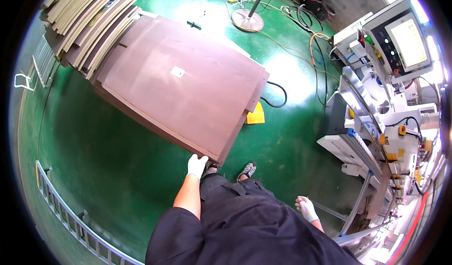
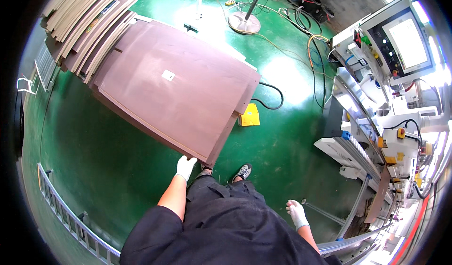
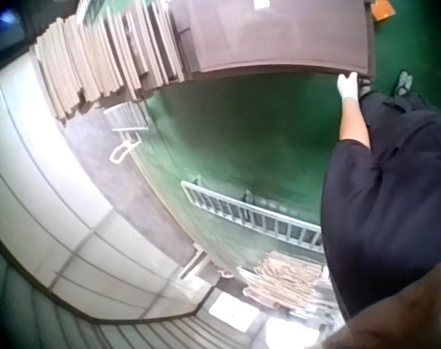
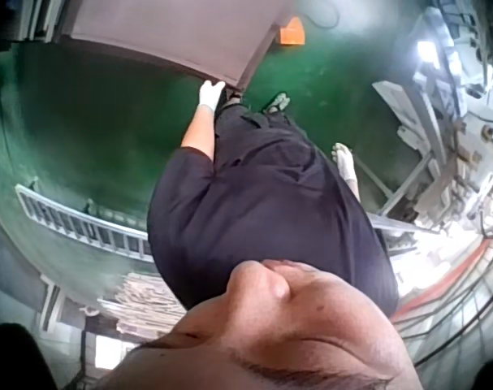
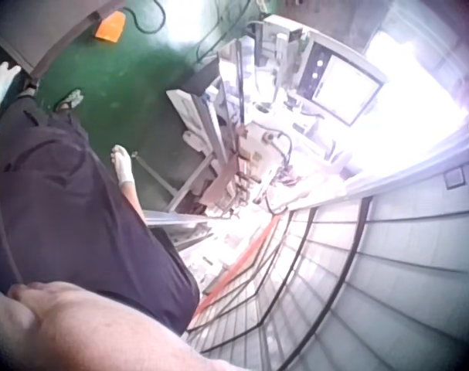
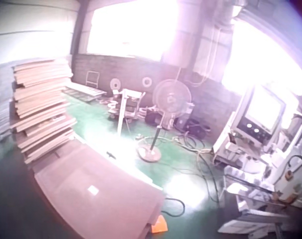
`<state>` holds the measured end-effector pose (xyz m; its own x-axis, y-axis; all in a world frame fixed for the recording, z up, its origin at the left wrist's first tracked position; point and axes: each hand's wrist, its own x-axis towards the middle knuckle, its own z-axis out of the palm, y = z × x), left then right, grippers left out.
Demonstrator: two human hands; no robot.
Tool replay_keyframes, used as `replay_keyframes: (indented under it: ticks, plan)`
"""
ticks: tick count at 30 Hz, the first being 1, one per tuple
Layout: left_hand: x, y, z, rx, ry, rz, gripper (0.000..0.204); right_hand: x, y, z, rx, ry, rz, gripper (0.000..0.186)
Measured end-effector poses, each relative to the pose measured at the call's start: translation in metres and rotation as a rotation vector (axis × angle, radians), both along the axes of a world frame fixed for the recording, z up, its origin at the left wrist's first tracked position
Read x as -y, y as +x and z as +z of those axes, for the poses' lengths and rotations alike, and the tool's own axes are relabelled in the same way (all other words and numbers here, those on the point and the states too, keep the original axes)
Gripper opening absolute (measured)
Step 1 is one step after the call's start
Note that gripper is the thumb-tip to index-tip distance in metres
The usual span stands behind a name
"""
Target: The person repeatedly picks up wooden panels from a stack and feeds them into a processing machine by hand.
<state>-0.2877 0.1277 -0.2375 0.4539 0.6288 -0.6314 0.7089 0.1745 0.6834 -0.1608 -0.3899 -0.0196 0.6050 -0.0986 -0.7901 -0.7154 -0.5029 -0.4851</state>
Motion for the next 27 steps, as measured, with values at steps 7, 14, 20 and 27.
replay_keyframes:
  ticks: [7,14,20,27]
  plan:
    - [-0.075,-0.085,-0.045,-0.015,-0.377,0.906,0.052,-0.041,0.008,0.008,0.046,-0.044,0.073,0.036]
    - [-0.037,-0.026,0.022,-0.022,-0.850,0.356,0.041,-0.079,0.017,-0.025,0.000,0.057,0.116,0.035]
    - [0.040,0.040,0.057,0.243,-1.186,0.578,0.056,-0.127,0.039,-0.021,0.040,0.020,0.380,0.036]
    - [0.060,0.033,0.036,0.296,-1.114,0.836,0.041,-0.098,0.056,-0.017,0.080,-0.040,0.372,0.033]
